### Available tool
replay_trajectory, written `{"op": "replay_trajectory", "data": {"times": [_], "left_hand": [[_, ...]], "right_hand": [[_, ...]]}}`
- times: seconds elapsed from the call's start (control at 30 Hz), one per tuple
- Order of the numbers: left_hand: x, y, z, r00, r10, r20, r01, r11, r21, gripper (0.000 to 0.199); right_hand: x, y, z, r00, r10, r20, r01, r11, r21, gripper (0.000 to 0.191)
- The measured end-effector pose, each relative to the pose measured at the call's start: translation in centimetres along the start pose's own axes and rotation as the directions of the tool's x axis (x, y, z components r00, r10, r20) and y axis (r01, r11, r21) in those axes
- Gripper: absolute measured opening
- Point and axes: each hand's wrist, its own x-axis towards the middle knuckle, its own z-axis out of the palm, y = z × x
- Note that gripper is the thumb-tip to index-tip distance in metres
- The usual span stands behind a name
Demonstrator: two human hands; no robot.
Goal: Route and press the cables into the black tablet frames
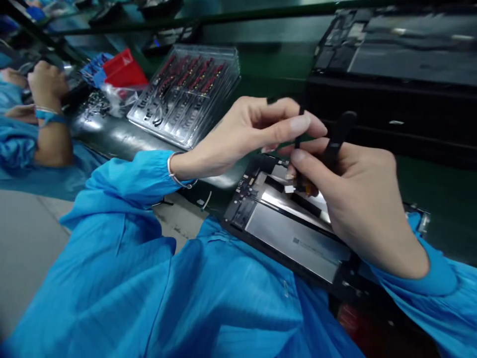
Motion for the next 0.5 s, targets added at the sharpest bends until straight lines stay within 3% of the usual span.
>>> {"op": "replay_trajectory", "data": {"times": [0.1,0.27,0.4,0.5], "left_hand": [[0.6,1.0,-0.4,0.999,0.032,0.024,-0.034,0.994,0.104,0.025],[1.6,1.3,-2.1,0.979,-0.103,0.176,0.029,0.924,0.381,0.021],[2.2,0.6,-2.0,0.95,-0.125,0.286,-0.025,0.883,0.468,0.025],[2.2,0.8,-2.2,0.935,-0.085,0.345,-0.112,0.851,0.513,0.023]], "right_hand": [[0.2,-0.4,-0.7,0.994,-0.099,-0.043,0.092,0.986,-0.139,0.021],[0.8,-0.9,-1.8,0.981,-0.181,-0.071,0.175,0.981,-0.084,0.015],[0.9,-1.1,-1.7,0.97,-0.232,-0.072,0.221,0.966,-0.137,0.004],[0.8,-1.3,-1.7,0.972,-0.227,-0.061,0.218,0.967,-0.13,0.008]]}}
